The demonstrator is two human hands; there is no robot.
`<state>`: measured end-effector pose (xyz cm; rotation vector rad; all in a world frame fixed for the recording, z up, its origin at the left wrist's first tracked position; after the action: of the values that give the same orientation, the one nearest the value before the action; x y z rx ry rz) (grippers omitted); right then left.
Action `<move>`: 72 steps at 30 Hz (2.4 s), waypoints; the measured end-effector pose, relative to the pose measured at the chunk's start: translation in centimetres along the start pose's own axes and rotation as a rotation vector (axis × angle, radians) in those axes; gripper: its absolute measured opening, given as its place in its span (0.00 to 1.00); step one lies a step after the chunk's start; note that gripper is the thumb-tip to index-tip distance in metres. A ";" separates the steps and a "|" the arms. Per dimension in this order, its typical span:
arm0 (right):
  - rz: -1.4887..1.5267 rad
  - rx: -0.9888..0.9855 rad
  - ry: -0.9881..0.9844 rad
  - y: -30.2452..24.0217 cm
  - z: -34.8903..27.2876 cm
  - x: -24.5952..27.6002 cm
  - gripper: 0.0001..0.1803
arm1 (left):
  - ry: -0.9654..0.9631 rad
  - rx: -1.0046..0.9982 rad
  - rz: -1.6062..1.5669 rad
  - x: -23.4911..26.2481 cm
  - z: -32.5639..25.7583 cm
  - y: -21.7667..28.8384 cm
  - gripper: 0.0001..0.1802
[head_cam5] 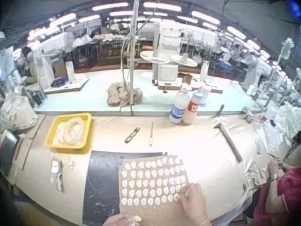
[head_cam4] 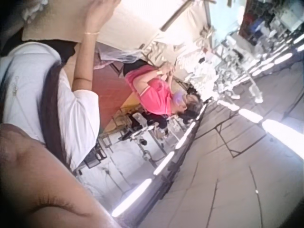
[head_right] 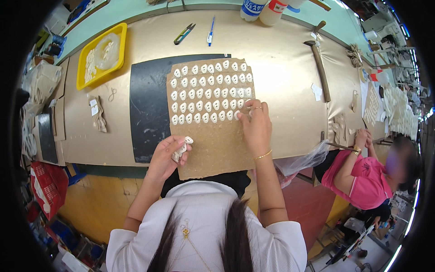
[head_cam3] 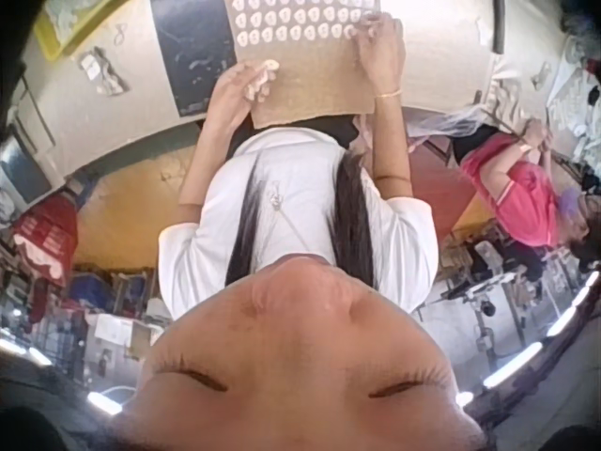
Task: The person picks small white plastic pieces from a yellow tray and places them one by one into pre-cut slots on a cardboard sheet. The person continues this repetitive placement until the sheet is filled. Another person is visible working nearby at a separate station.
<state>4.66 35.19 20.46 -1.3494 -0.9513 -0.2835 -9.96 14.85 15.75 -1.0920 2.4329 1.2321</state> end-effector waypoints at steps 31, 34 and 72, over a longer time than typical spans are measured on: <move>0.313 -0.016 -0.250 2.1 1.9 1.2 0.07 | 0.029 -0.058 0.143 0.4 1.2 -0.6 0.10; 0.227 0.030 -0.333 1.3 2.4 0.7 0.07 | 0.043 -0.063 0.123 0.3 0.9 -0.4 0.11; 0.359 0.218 -0.320 -5.5 -2.5 0.5 0.18 | -0.159 -0.143 -0.058 -2.2 1.3 -0.9 0.19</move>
<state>2.26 31.73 24.86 -1.3555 -0.9495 0.3105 -7.99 16.61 15.43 -1.0487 2.2102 1.4350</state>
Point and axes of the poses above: each hand's wrist, its own z-axis towards the middle knuckle, its own x-axis out of the back of the hand, y = z × x, the point moved 8 cm from there along z, towards the middle knuckle, and after that the axes turned 11 degrees about z, right-handed, at the moved point
